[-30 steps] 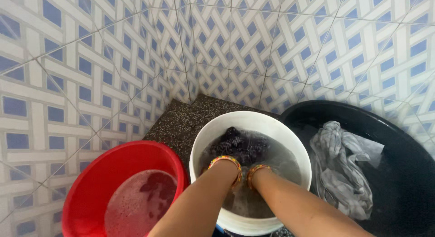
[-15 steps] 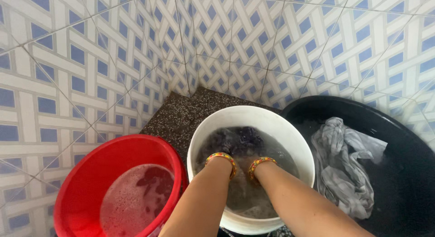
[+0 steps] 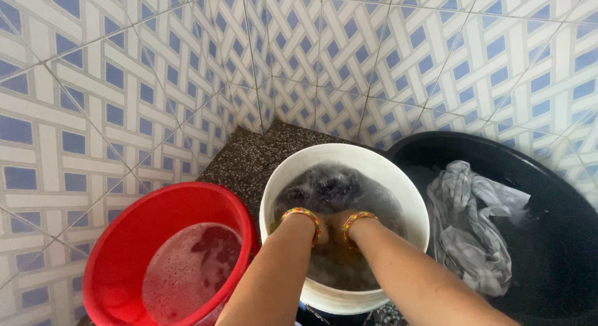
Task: The person washes clothes by hand by soaking them in soapy water in a bucket, scrubbing them, and rinsing them in another bucket of water.
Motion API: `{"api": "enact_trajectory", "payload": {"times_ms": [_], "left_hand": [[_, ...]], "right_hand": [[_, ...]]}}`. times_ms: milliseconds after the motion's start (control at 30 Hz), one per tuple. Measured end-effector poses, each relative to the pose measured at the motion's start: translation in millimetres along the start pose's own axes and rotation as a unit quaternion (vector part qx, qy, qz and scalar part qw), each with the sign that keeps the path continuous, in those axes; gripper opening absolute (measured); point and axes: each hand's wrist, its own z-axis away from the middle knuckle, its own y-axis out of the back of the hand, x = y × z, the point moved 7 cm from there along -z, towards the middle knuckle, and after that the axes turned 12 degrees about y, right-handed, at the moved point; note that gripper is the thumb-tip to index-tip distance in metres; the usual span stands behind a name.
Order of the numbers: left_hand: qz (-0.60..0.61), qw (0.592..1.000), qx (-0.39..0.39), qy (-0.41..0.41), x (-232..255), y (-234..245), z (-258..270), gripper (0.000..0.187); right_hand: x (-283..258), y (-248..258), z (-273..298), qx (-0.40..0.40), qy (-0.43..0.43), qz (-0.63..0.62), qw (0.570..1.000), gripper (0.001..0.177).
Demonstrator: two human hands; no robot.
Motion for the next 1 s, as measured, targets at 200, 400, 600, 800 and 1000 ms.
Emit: {"api": "enact_trajectory", "payload": {"times_ms": [200, 400, 600, 800, 1000], "left_hand": [[-0.011, 0.999, -0.042, -0.001, -4.3, -23.2, -2.1, 0.071], [0.055, 0.998, 0.03, -0.007, -2.2, 13.9, 20.2, 0.078], [0.179, 0.984, 0.009, 0.014, -6.3, 35.7, 63.0, 0.126], [0.37, 0.909, -0.012, -0.19, 18.2, 29.4, 57.7, 0.131], [0.402, 0.891, 0.149, -0.149, -8.0, 119.1, 89.0, 0.066]], "right_hand": [[0.5, -15.4, 12.1, -0.086, -0.011, -0.003, 0.996, 0.037], [8.7, 35.5, 43.0, 0.123, 0.018, -0.281, 0.952, 0.038], [17.9, 103.4, 124.6, 0.281, 0.073, -0.519, 0.804, 0.018], [10.7, 196.5, 192.7, 0.404, 0.185, -0.542, 0.713, 0.019], [16.4, 258.7, 274.0, 0.51, 0.194, -0.53, 0.65, 0.02]]}}
